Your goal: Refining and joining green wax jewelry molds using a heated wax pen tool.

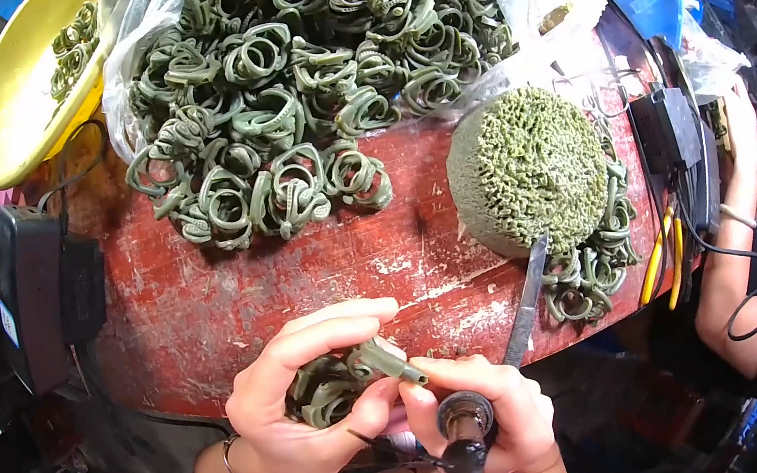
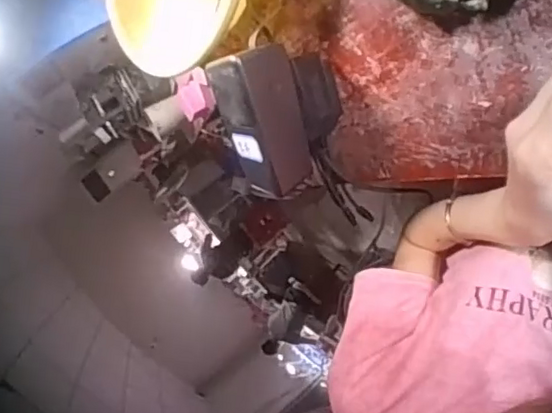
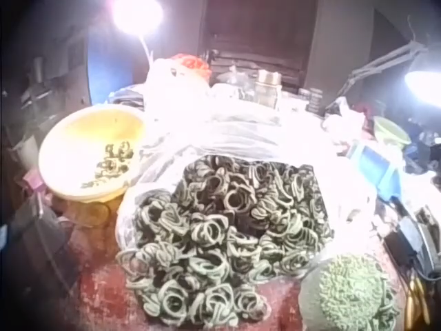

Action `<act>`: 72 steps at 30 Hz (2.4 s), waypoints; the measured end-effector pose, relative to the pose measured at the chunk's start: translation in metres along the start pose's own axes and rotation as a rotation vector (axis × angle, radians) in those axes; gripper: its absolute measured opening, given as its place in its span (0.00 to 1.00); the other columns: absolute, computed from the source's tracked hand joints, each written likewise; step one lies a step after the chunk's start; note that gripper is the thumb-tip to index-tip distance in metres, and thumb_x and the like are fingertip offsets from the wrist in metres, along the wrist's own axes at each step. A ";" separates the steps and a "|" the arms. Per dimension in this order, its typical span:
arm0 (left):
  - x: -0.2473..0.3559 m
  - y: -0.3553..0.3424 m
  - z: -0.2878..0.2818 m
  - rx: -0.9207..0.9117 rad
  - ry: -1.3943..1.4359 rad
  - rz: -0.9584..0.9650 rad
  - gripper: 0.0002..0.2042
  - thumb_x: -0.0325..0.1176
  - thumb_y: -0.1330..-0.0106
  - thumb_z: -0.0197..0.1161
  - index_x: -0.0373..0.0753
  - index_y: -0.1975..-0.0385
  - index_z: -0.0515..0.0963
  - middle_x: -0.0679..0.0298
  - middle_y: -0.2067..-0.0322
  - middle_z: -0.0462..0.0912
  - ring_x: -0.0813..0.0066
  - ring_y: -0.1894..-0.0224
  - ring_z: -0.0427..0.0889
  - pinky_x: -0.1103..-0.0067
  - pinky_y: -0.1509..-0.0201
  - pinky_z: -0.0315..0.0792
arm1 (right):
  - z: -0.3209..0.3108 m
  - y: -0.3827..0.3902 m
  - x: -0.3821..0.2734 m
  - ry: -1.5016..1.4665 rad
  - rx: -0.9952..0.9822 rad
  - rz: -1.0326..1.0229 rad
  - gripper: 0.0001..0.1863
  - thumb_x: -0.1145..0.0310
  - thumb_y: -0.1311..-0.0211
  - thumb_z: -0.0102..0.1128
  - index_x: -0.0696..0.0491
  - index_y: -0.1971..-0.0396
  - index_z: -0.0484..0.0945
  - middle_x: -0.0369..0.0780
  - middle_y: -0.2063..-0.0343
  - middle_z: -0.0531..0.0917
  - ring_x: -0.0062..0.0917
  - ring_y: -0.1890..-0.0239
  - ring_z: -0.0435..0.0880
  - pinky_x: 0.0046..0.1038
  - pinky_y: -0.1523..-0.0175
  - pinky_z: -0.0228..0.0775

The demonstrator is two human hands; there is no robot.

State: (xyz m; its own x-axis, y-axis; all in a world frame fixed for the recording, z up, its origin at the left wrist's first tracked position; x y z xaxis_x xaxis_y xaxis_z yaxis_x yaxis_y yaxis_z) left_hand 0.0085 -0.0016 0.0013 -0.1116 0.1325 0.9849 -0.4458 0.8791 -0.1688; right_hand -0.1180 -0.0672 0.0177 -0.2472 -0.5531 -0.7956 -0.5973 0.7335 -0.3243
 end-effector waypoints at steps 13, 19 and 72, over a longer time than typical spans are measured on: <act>-0.001 0.002 0.000 0.015 0.031 -0.055 0.15 0.20 0.50 0.57 0.30 0.60 0.68 0.48 0.59 0.73 0.71 0.61 0.76 0.80 0.59 0.71 | 0.003 -0.003 -0.002 -0.071 0.031 -0.003 0.14 0.78 0.56 0.62 0.59 0.66 0.72 0.43 0.77 0.80 0.23 0.80 0.79 0.20 0.76 0.70; -0.002 0.002 0.004 0.029 0.118 -0.144 0.15 0.20 0.49 0.56 0.29 0.60 0.68 0.49 0.59 0.73 0.73 0.61 0.75 0.80 0.58 0.70 | 0.005 -0.001 0.000 -0.095 0.087 -0.007 0.13 0.78 0.56 0.61 0.60 0.67 0.72 0.43 0.77 0.80 0.23 0.80 0.79 0.20 0.75 0.70; 0.002 0.014 0.008 0.079 0.257 -0.319 0.13 0.24 0.49 0.62 0.29 0.63 0.72 0.61 0.71 0.77 0.82 0.70 0.75 0.85 0.66 0.70 | 0.006 -0.006 -0.006 -0.330 0.263 0.392 0.22 0.56 0.55 0.63 0.58 0.75 0.66 0.33 0.92 0.68 0.11 0.93 0.63 0.13 0.88 0.50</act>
State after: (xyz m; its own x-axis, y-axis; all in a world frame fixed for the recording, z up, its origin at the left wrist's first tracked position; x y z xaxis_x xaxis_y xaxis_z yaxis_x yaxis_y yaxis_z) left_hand -0.0049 0.0069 0.0004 0.2639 -0.0219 0.9643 -0.4904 0.8578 0.1537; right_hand -0.1086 -0.0655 0.0215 -0.1352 -0.0987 -0.9859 -0.2891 0.9557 -0.0560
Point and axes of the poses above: each hand's wrist, its own y-axis away from the middle knuckle, its own z-axis out of the palm, x = y × z, the point moved 2 cm from there along -y, towards the middle knuckle
